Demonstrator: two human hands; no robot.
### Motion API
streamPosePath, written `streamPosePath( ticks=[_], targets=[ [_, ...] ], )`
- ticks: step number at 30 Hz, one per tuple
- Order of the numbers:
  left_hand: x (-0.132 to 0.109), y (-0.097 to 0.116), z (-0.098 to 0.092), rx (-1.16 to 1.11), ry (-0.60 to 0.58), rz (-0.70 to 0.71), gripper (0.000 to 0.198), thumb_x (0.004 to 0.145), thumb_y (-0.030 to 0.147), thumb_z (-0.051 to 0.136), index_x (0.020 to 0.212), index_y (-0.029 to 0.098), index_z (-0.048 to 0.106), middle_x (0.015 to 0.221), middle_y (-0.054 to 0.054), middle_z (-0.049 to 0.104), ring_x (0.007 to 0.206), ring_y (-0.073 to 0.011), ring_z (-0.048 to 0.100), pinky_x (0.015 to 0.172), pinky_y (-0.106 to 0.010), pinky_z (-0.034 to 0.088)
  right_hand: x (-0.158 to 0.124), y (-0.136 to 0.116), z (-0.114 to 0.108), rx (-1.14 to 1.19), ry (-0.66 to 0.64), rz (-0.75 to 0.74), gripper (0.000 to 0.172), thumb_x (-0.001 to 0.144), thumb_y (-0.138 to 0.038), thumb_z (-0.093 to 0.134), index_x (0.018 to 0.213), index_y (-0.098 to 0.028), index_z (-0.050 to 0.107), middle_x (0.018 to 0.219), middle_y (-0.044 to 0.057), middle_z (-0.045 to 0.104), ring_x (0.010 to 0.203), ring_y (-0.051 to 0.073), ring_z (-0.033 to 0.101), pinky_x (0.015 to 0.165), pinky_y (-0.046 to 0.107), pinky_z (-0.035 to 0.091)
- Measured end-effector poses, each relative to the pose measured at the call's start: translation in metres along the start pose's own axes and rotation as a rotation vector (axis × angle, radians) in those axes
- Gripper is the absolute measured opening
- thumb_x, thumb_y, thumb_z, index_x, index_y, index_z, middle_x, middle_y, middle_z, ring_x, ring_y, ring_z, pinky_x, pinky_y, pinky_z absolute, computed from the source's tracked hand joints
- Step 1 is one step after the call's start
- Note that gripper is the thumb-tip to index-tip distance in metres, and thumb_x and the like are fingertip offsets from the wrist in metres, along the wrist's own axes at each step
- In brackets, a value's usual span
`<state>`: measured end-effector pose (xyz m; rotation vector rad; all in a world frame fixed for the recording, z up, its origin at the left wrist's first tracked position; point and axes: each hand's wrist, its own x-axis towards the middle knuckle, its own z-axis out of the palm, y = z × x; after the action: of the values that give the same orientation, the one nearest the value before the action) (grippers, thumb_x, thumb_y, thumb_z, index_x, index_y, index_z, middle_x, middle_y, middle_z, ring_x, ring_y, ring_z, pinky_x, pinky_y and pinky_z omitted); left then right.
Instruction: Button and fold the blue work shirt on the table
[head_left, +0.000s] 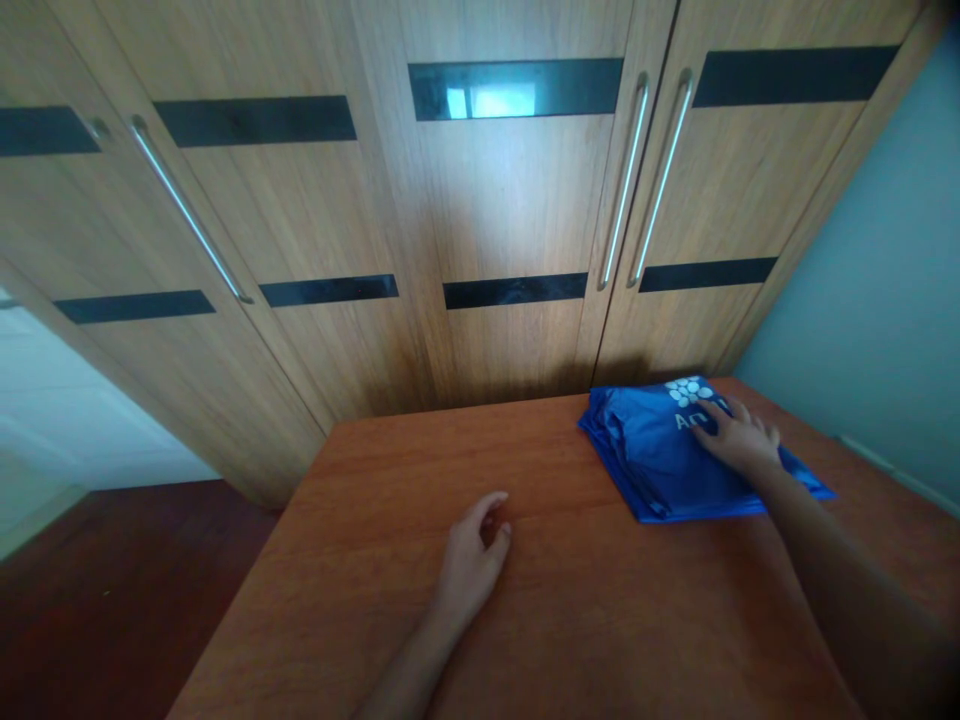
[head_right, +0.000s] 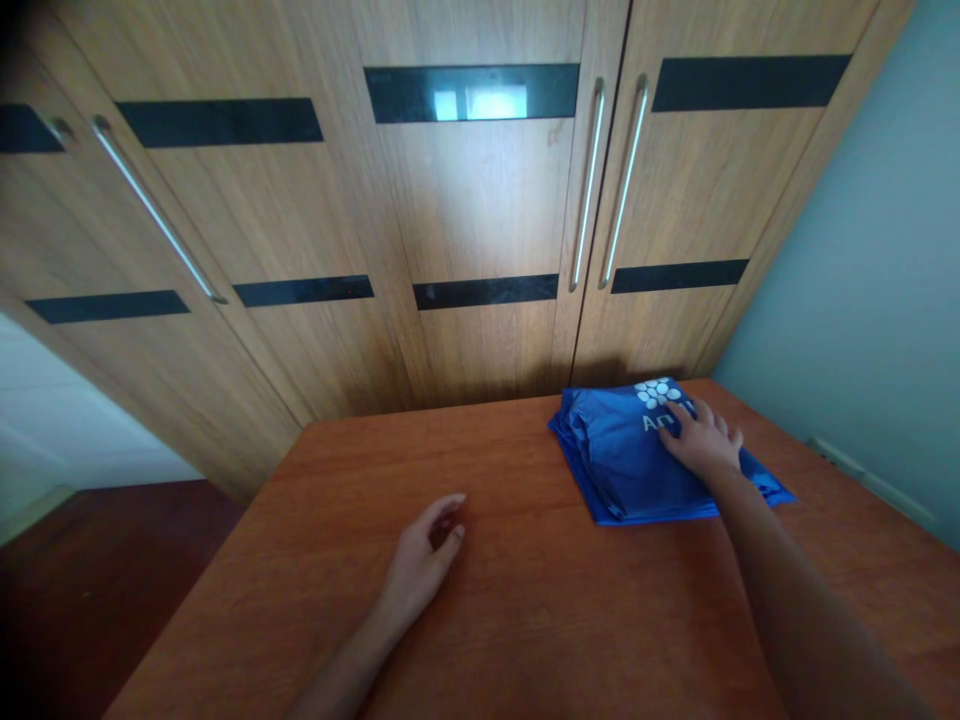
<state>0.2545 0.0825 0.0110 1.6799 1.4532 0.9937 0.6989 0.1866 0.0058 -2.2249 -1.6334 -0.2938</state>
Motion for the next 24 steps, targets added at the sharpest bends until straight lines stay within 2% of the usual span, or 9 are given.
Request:
streamPosePath(
  ticks=[3,6,11,14,16,18,20,24],
  targets=[
    [0.003,0.002,0.005,0.091,-0.028,0.000,0.040,0.082,0.022,0.052,0.122,0.020,0.057,0.126,-0.009,0.062,0.116,-0.0224,0.058,0.101,-0.040,0.044,-0.004,0.005,0.013,-0.037,-0.114,0.028,0.053,0.088,-0.047,0.050,0.136,-0.027,0.048,0.145,0.022,0.035,0.120,0.042,0.046,0.086,0.058,0.039],
    [0.010,0.009,0.017,0.243,-0.064,0.044,0.042,0.085,0.028,0.050,0.126,0.019,0.054,0.130,-0.010,0.059,0.122,-0.0231,0.053,0.105,-0.040,0.039,-0.014,-0.012,0.017,-0.059,-0.141,0.024,0.053,0.090,-0.050,0.042,0.139,-0.029,0.044,0.149,0.019,0.028,0.123,0.041,0.043,0.089,0.058,0.040],
    [0.034,0.033,0.063,0.453,-0.098,0.202,0.056,0.090,0.045,0.043,0.136,0.014,0.043,0.136,-0.014,0.053,0.127,-0.0266,0.046,0.111,-0.045,0.028,-0.036,-0.063,0.009,-0.088,-0.142,0.036,0.053,0.090,-0.047,0.041,0.139,-0.030,0.044,0.150,0.016,0.025,0.123,0.039,0.042,0.090,0.055,0.039],
    [0.047,0.047,0.090,0.562,-0.089,0.201,0.066,0.090,0.053,0.039,0.142,0.013,0.033,0.138,-0.017,0.050,0.128,-0.0306,0.043,0.109,-0.050,0.027,-0.054,-0.098,0.004,-0.107,-0.080,0.032,0.051,0.089,-0.045,0.044,0.137,-0.027,0.048,0.149,0.018,0.028,0.120,0.037,0.043,0.088,0.052,0.039],
    [0.052,0.049,0.097,0.641,-0.074,0.177,0.066,0.089,0.049,0.043,0.142,0.011,0.031,0.140,-0.020,0.046,0.130,-0.0328,0.041,0.109,-0.051,0.027,-0.065,-0.118,0.002,-0.120,-0.045,0.042,0.049,0.089,-0.043,0.045,0.135,-0.026,0.050,0.148,0.018,0.029,0.119,0.037,0.043,0.088,0.051,0.038],
    [0.052,0.046,0.094,0.692,-0.060,0.169,0.064,0.088,0.041,0.047,0.142,0.010,0.032,0.142,-0.021,0.044,0.132,-0.0334,0.038,0.109,-0.051,0.024,-0.075,-0.136,-0.001,-0.127,-0.034,0.066,0.048,0.089,-0.040,0.046,0.134,-0.026,0.051,0.148,0.019,0.028,0.119,0.037,0.043,0.087,0.051,0.037],
    [0.047,0.038,0.082,0.724,-0.065,0.166,0.063,0.087,0.036,0.047,0.143,0.011,0.031,0.145,-0.020,0.041,0.134,-0.0329,0.035,0.110,-0.053,0.022,-0.084,-0.151,-0.005,-0.117,-0.047,0.079,0.046,0.089,-0.039,0.047,0.133,-0.025,0.052,0.149,0.019,0.028,0.119,0.038,0.042,0.087,0.051,0.036],
    [0.031,0.023,0.040,0.812,-0.087,0.128,0.062,0.089,0.035,0.044,0.144,0.010,0.030,0.147,-0.021,0.039,0.136,-0.0328,0.034,0.110,-0.056,0.022,-0.106,-0.180,-0.018,-0.046,-0.099,-0.013,0.048,0.087,-0.038,0.051,0.132,-0.022,0.052,0.149,0.022,0.025,0.121,0.039,0.041,0.088,0.051,0.036]
  ],
)
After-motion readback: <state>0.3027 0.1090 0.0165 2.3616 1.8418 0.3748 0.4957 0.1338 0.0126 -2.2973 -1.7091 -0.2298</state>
